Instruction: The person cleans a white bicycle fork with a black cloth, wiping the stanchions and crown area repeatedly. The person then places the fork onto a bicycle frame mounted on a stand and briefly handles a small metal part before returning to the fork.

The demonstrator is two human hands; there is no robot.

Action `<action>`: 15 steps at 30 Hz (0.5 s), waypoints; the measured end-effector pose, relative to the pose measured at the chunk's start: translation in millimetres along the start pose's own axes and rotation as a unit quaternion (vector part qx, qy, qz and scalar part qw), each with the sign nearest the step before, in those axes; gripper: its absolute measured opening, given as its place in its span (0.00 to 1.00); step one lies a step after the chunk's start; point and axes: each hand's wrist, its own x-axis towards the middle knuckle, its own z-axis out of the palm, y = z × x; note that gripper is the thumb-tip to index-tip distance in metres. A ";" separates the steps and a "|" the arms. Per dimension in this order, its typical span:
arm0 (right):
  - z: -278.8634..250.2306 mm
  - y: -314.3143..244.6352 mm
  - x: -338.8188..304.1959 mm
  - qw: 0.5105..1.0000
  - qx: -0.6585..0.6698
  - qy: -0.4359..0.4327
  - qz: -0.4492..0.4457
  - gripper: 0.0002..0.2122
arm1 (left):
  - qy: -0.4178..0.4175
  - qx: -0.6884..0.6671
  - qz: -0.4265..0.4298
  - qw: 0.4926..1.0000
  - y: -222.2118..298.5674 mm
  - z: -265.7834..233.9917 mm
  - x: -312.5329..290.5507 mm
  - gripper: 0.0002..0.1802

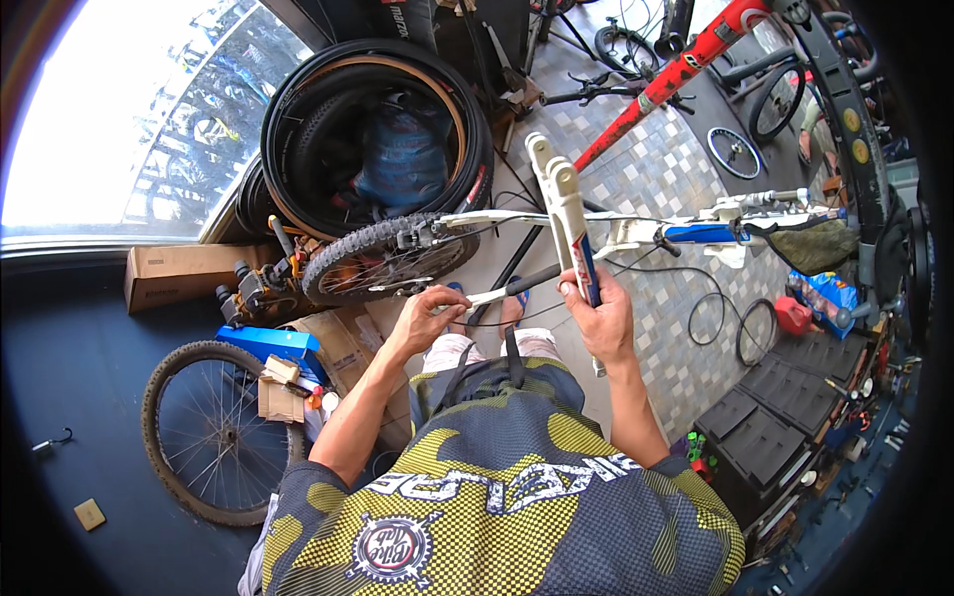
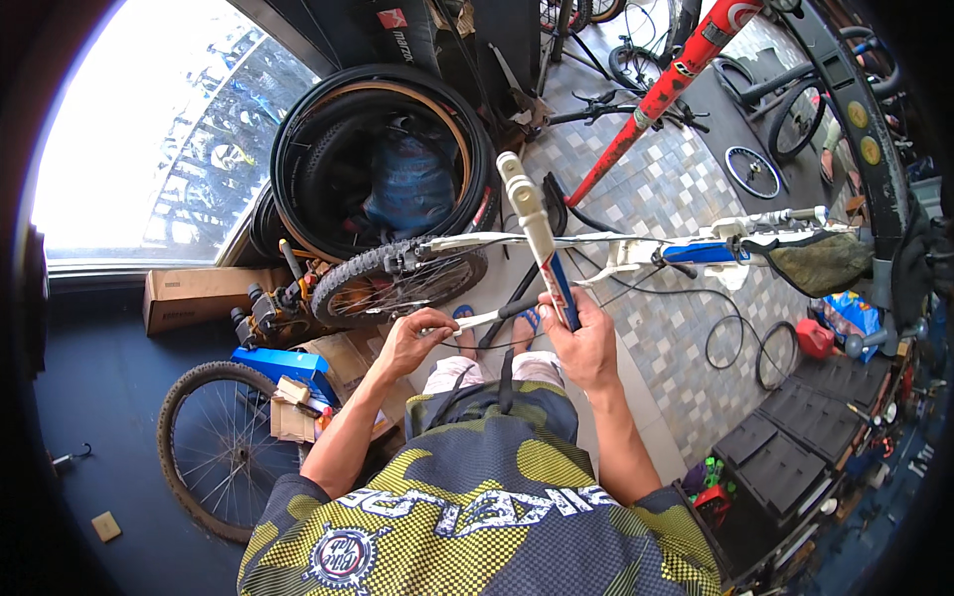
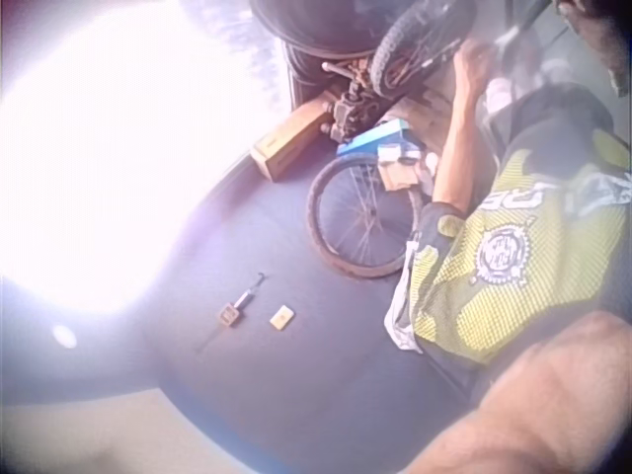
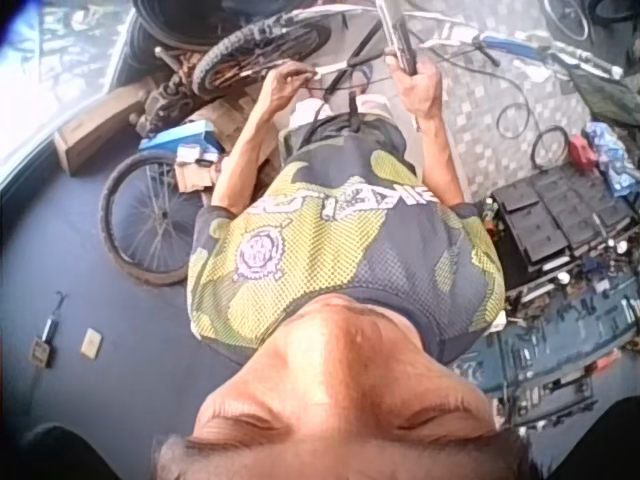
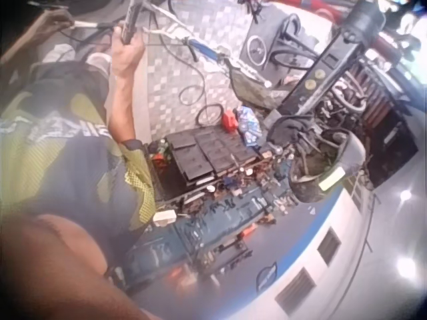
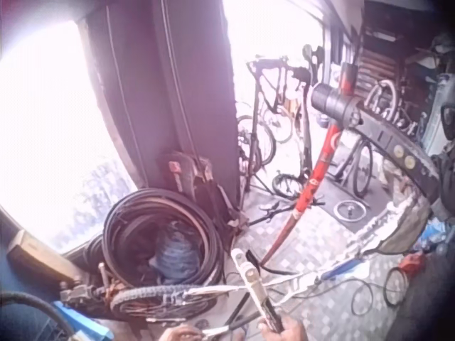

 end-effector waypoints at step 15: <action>43.3 9.6 -33.0 0.958 0.257 0.109 -0.067 0.05 | -0.119 0.078 0.176 0.974 -8.5 -25.8 17.4 0.14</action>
